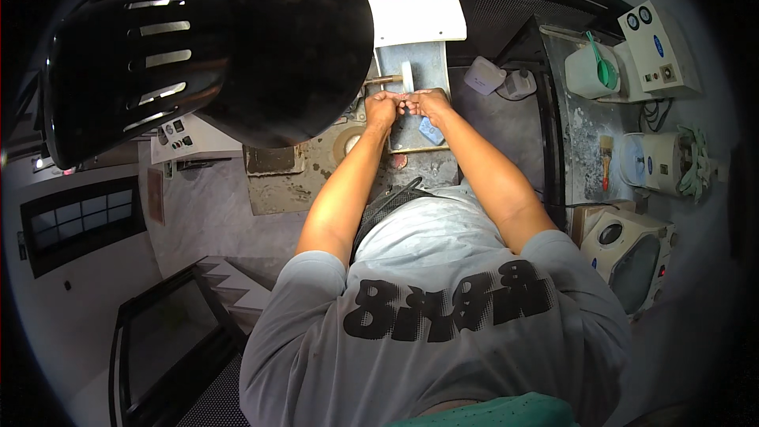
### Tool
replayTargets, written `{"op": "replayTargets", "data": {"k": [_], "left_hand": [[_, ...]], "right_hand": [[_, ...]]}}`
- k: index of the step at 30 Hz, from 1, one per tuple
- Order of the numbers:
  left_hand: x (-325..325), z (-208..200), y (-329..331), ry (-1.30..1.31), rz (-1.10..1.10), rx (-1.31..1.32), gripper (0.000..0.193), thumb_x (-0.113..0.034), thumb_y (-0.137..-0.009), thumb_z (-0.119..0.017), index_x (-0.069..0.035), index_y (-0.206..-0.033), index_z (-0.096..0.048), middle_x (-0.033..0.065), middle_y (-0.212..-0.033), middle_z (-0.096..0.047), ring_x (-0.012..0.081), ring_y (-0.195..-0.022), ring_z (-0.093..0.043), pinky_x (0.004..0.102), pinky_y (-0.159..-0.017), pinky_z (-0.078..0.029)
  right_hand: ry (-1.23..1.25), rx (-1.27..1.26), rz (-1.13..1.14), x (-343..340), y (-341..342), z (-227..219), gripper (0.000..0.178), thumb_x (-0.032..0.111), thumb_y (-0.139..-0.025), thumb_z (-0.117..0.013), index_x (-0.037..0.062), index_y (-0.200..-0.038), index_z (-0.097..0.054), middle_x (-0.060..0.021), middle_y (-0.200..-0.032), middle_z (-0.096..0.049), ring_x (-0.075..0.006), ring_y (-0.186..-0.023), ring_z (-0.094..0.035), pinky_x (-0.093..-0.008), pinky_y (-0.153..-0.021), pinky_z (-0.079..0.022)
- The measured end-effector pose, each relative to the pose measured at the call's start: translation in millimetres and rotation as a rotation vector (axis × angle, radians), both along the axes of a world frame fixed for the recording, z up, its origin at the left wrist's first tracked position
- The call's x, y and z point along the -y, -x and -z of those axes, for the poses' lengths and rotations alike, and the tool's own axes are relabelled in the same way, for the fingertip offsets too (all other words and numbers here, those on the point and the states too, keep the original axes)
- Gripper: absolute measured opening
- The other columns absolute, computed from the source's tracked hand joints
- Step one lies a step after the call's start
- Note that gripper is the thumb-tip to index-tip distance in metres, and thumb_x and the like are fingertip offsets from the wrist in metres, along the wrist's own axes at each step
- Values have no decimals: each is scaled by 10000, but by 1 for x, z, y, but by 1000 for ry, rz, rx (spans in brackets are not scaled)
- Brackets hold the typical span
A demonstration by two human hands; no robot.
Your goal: The person holds a dental bridge against a spinning polishing wheel on a laboratory bench, turning the item to polish different surfaces and occasionally holding it close to a desk lamp.
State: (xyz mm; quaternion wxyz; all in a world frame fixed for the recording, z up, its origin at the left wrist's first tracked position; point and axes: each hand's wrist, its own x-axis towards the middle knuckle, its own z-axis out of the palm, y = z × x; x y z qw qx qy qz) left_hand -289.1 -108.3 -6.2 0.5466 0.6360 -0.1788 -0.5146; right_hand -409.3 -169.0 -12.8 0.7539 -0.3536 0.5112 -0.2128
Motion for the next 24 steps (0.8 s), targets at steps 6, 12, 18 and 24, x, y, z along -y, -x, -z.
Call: {"op": "replayTargets", "data": {"k": [6, 12, 18, 24], "left_hand": [[0, 13, 2, 140, -2, 260, 138, 66, -719, -499, 50, -748, -634, 84, -630, -630, 112, -506, -561, 241, -475, -460], [8, 6, 8, 44, -3, 320, 162, 40, -705, -497, 41, -714, -658, 91, -613, -633, 117, -514, -578, 246, -478, -471], [8, 6, 6, 24, 2, 211, 135, 45, -716, -508, 59, -716, -643, 100, -613, -620, 134, -500, -564, 254, -459, -463], [8, 11, 5, -4, -14, 139, 112, 42, -742, -526, 79, -744, -631, 113, -622, -612, 141, -491, -551, 249, -449, -457]], "right_hand": [[-4, 77, 25, 1, 0, 8, 111, 78, -796, -648, -20, -827, -605, -83, -724, -625, -134, -564, -581, -242, -517, -503], [-69, -4, 54, 3, -2, 10, 85, 60, -792, -630, -23, -807, -620, -81, -706, -624, -140, -577, -587, -243, -530, -508], [-99, -22, 25, 3, -2, 8, 107, 81, -799, -623, -17, -841, -625, -68, -733, -630, -116, -578, -575, -223, -539, -499], [-105, -47, -8, 3, -2, 4, 98, 55, -794, -602, -25, -842, -629, -57, -716, -622, -117, -576, -575, -222, -540, -497]]}}
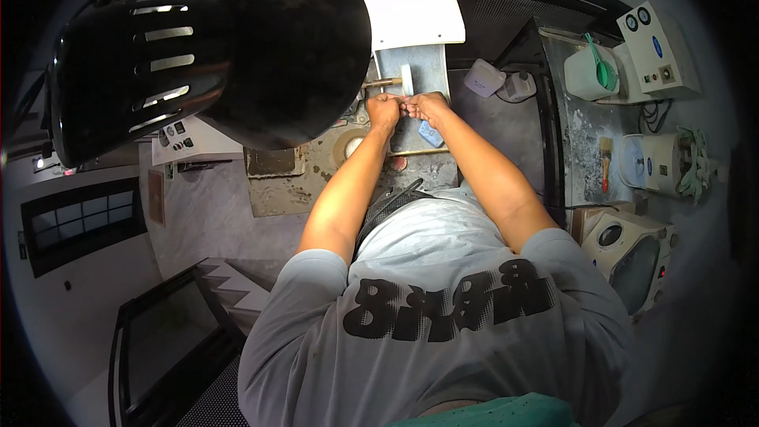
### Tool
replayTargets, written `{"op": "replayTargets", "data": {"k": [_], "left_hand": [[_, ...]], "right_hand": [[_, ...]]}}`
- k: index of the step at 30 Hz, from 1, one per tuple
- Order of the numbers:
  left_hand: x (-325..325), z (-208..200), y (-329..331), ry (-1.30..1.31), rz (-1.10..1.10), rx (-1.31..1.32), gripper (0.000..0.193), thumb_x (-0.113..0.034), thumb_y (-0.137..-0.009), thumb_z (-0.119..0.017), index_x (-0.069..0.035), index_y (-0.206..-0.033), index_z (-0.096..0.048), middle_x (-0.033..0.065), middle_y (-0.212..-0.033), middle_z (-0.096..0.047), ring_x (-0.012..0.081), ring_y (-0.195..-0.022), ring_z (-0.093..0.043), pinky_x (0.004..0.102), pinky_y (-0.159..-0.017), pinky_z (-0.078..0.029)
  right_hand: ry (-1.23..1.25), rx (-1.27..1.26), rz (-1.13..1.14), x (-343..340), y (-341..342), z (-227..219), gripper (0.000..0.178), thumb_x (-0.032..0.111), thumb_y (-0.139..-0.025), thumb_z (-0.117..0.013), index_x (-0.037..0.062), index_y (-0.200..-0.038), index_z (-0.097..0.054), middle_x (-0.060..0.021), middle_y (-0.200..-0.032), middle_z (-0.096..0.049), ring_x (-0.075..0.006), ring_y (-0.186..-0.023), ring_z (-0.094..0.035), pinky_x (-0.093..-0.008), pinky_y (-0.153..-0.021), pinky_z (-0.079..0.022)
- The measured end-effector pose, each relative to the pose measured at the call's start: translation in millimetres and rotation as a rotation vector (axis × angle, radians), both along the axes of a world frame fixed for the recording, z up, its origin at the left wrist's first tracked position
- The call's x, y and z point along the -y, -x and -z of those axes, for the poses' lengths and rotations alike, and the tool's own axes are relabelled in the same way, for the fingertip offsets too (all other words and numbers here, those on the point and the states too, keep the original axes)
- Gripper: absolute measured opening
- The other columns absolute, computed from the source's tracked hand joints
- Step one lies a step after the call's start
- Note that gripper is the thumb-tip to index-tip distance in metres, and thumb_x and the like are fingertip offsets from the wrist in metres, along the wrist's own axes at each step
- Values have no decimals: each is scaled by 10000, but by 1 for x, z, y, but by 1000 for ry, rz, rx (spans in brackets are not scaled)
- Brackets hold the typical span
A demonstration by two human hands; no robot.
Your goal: The person holds a dental bridge against a spinning polishing wheel on a laboratory bench, turning the item to polish different surfaces and occasionally holding it close to a desk lamp.
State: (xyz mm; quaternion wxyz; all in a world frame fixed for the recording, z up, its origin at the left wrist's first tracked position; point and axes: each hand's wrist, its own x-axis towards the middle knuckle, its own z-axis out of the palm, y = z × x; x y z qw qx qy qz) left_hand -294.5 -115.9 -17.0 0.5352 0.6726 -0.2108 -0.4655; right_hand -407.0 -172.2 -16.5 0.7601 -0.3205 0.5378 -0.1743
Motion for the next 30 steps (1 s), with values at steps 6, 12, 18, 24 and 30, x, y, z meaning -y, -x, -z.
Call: {"op": "replayTargets", "data": {"k": [6, 12, 18, 24, 30], "left_hand": [[1, -4, 5, -25, -10, -39, 113, 39, -764, -527, 58, -724, -631, 92, -614, -610, 129, -474, -544, 230, -441, -448], [-14, -19, -9, 0, 38, -31, 86, 20, -792, -548, 40, -797, -631, 68, -649, -619, 109, -506, -553, 215, -457, -437], [-63, -105, -19, 349, 178, 283, 73, -26, -839, -581, 15, -859, -638, 51, -751, -636, 88, -616, -574, 210, -568, -463], [-93, -181, -5, 532, 186, 437, 92, -9, -825, -585, 27, -886, -644, 66, -784, -642, 94, -682, -585, 214, -634, -467], [-107, -210, 4, 646, 192, 445, 96, -2, -835, -584, 37, -909, -632, 67, -805, -642, 93, -703, -588, 210, -656, -471]], "right_hand": [[4, -18, -15, 4, 3, -4, 112, 74, -790, -606, -24, -840, -629, -58, -715, -616, -114, -577, -573, -211, -528, -492], [65, 35, 8, -7, -7, -16, 91, 38, -786, -592, -41, -752, -619, -79, -670, -609, -119, -528, -556, -228, -462, -482], [402, 252, -126, -43, 6, -89, 127, 45, -821, -596, -72, -860, -628, -74, -702, -613, -103, -558, -561, -225, -477, -491], [721, 425, -289, -56, 29, -167, 167, 76, -848, -595, -59, -942, -627, -65, -782, -602, -91, -644, -576, -214, -553, -510], [843, 418, -286, -70, 38, -211, 148, 53, -831, -605, -61, -922, -634, -74, -811, -603, -83, -636, -572, -204, -559, -496]]}}
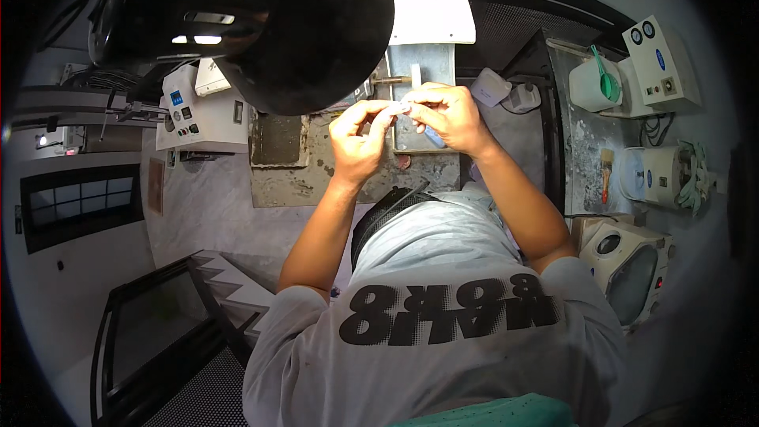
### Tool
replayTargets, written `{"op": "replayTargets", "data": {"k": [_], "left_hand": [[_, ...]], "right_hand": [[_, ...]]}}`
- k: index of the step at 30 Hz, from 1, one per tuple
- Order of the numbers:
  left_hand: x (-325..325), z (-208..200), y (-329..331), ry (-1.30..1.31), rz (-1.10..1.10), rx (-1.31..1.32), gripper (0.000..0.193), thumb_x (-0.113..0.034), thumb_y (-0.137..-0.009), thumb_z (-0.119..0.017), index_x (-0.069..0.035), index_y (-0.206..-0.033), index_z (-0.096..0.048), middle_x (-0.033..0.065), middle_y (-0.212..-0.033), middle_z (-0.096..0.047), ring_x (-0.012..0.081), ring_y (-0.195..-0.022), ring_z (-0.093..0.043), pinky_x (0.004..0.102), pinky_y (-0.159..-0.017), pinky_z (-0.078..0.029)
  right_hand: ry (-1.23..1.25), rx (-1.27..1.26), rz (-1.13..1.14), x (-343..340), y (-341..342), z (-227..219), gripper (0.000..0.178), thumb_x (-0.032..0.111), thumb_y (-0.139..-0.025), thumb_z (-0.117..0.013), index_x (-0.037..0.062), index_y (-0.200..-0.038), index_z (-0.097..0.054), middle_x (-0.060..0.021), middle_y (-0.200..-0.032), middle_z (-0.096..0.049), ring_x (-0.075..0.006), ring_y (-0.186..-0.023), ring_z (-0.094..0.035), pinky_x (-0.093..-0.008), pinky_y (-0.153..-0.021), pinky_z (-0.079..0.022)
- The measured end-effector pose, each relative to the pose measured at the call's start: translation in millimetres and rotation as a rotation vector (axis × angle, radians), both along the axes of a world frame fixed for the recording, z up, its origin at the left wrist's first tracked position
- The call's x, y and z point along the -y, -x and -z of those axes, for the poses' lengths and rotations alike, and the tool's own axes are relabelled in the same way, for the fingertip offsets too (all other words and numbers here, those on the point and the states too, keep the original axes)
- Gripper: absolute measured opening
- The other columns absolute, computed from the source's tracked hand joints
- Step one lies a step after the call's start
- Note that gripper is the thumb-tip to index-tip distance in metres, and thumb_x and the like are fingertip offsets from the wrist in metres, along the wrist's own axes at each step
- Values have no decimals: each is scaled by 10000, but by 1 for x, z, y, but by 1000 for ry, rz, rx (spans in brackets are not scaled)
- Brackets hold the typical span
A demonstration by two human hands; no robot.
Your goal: The person holds a dental bridge against a spinning polishing wheel on a laboratory bench, turning the item to polish different surfaces and occasionally holding it close to a desk lamp.
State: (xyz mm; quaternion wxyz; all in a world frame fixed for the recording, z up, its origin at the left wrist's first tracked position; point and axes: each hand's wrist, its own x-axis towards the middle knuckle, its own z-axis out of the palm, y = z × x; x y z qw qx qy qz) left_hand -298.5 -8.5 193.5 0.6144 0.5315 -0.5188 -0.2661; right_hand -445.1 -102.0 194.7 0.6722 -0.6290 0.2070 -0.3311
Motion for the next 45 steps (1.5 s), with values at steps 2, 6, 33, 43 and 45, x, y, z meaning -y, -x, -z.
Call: {"op": "replayTargets", "data": {"k": [2, 6, 33, 43, 45], "left_hand": [[-5, -6, 4, -7, -7, -107, 92, -1, -834, -585, 33, -907, -631, 63, -790, -642, 90, -693, -589, 209, -651, -471], [-10, -15, 8, 7, -1, -175, 92, 2, -835, -584, 30, -910, -630, 65, -788, -645, 88, -691, -590, 208, -649, -471], [-17, -35, 22, 21, -8, -213, 91, -1, -827, -587, 37, -897, -631, 83, -779, -647, 98, -659, -587, 207, -609, -458], [-16, -33, 25, 20, 5, -227, 97, -4, -830, -588, 38, -908, -628, 80, -790, -645, 98, -664, -586, 207, -621, -465], [-15, -32, 25, 33, 13, -258, 97, -8, -830, -590, 36, -908, -628, 79, -785, -645, 97, -662, -586, 204, -614, -461]], "right_hand": [[20, -3, 11, -3, 1, -7, 140, 55, -830, -606, -51, -914, -645, -67, -798, -611, -78, -621, -568, -194, -554, -483], [38, -7, 1, -8, 4, -15, 119, 54, -825, -610, -40, -884, -652, -63, -798, -613, -75, -602, -556, -187, -544, -456], [-135, -8, -65, -15, 13, -30, 127, 90, -838, -599, -9, -876, -668, -43, -737, -639, -67, -587, -545, -196, -548, -448], [-72, -36, -52, -14, 17, -31, 125, 88, -834, -603, -16, -866, -665, -41, -732, -639, -63, -584, -539, -190, -544, -436], [-67, -36, -49, -14, 17, -32, 124, 87, -832, -606, -16, -867, -665, -40, -728, -638, -61, -583, -538, -189, -543, -434]]}}
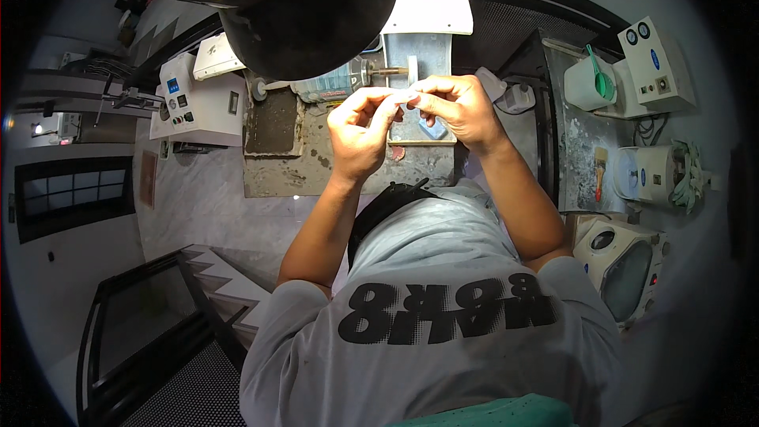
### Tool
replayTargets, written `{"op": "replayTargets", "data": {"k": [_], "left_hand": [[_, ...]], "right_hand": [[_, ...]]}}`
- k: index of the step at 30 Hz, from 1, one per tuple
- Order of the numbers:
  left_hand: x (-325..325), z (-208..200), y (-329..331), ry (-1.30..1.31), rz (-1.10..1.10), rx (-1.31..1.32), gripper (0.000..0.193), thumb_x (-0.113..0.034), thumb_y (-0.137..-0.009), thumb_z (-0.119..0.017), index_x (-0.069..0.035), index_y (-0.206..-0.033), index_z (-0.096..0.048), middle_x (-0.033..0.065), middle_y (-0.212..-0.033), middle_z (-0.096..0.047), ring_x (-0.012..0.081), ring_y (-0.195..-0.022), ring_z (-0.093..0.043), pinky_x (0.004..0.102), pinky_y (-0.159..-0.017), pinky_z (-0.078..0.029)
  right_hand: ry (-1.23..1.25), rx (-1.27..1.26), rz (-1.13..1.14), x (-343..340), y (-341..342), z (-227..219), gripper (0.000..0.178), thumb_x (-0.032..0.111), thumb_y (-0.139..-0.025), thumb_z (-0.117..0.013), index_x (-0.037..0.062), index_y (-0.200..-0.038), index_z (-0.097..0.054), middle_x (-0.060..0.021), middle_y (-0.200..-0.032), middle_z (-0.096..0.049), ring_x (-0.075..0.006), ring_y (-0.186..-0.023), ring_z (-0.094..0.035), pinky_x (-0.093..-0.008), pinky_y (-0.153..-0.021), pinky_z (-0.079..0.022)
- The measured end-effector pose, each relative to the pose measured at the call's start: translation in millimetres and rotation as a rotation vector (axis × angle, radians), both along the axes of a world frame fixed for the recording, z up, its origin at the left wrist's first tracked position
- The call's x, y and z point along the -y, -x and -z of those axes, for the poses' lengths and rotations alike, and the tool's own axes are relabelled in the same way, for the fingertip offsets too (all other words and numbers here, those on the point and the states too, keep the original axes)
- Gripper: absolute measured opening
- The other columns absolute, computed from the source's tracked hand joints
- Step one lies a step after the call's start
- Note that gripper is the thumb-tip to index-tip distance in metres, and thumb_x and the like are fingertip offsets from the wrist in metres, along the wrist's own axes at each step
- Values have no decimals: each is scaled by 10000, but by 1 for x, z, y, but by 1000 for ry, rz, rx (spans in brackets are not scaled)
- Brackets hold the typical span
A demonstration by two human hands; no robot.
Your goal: The person holds a dental bridge against a spinning polishing wheel on a laboratory bench, turning the item to polish different surfaces and occasionally holding it close to a desk lamp.
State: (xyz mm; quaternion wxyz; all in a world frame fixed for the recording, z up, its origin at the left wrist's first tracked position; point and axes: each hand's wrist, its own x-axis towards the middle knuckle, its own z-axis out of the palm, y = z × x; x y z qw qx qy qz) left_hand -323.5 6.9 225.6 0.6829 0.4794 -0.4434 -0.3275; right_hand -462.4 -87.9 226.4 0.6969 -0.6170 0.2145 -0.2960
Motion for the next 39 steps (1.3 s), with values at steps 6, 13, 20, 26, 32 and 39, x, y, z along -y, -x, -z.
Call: {"op": "replayTargets", "data": {"k": [6, 13, 20, 26, 32, 39], "left_hand": [[-1, 3, -4, -51, 48, -107, 107, -27, -825, -604, 41, -906, -624, 90, -746, -637, 93, -636, -576, 191, -575, -435], [0, 5, -8, -87, 105, -223, 95, -23, -831, -584, 49, -885, -614, 95, -723, -623, 112, -616, -572, 201, -570, -436], [1, 6, -9, -88, 125, -250, 98, -21, -829, -581, 54, -884, -610, 101, -718, -620, 120, -607, -567, 207, -568, -435], [0, 2, -6, -121, 116, -185, 113, -44, -834, -595, 51, -892, -611, 86, -725, -622, 98, -620, -565, 196, -577, -433], [-1, -1, -4, -112, 96, -142, 115, -53, -835, -605, 47, -894, -610, 75, -739, -628, 96, -642, -578, 195, -591, -443], [0, 5, -2, -125, 69, -89, 114, -57, -839, -607, 43, -893, -608, 74, -746, -629, 104, -652, -586, 203, -597, -453]], "right_hand": [[22, -11, 10, -1, 0, -3, 122, 88, -825, -620, -16, -872, -666, -29, -701, -629, -57, -573, -531, -184, -539, -425], [0, -23, 9, -1, 2, -2, 158, 124, -803, -661, 1, -901, -677, -20, -710, -632, -52, -574, -524, -179, -525, -417], [-6, -19, 3, -3, 2, -4, 156, 123, -802, -662, 1, -898, -677, -17, -709, -630, -53, -575, -523, -182, -527, -417], [27, -38, 20, -1, 5, -3, 125, 94, -823, -625, -9, -879, -670, -24, -699, -626, -49, -575, -519, -180, -538, -416], [35, -40, 9, 0, 6, -2, 164, 119, -812, -651, -14, -906, -671, -20, -718, -631, -48, -587, -523, -185, -537, -425], [45, -50, 20, -1, 8, -3, 142, 108, -812, -643, -12, -884, -667, -17, -712, -629, -43, -588, -520, -180, -542, -423]]}}
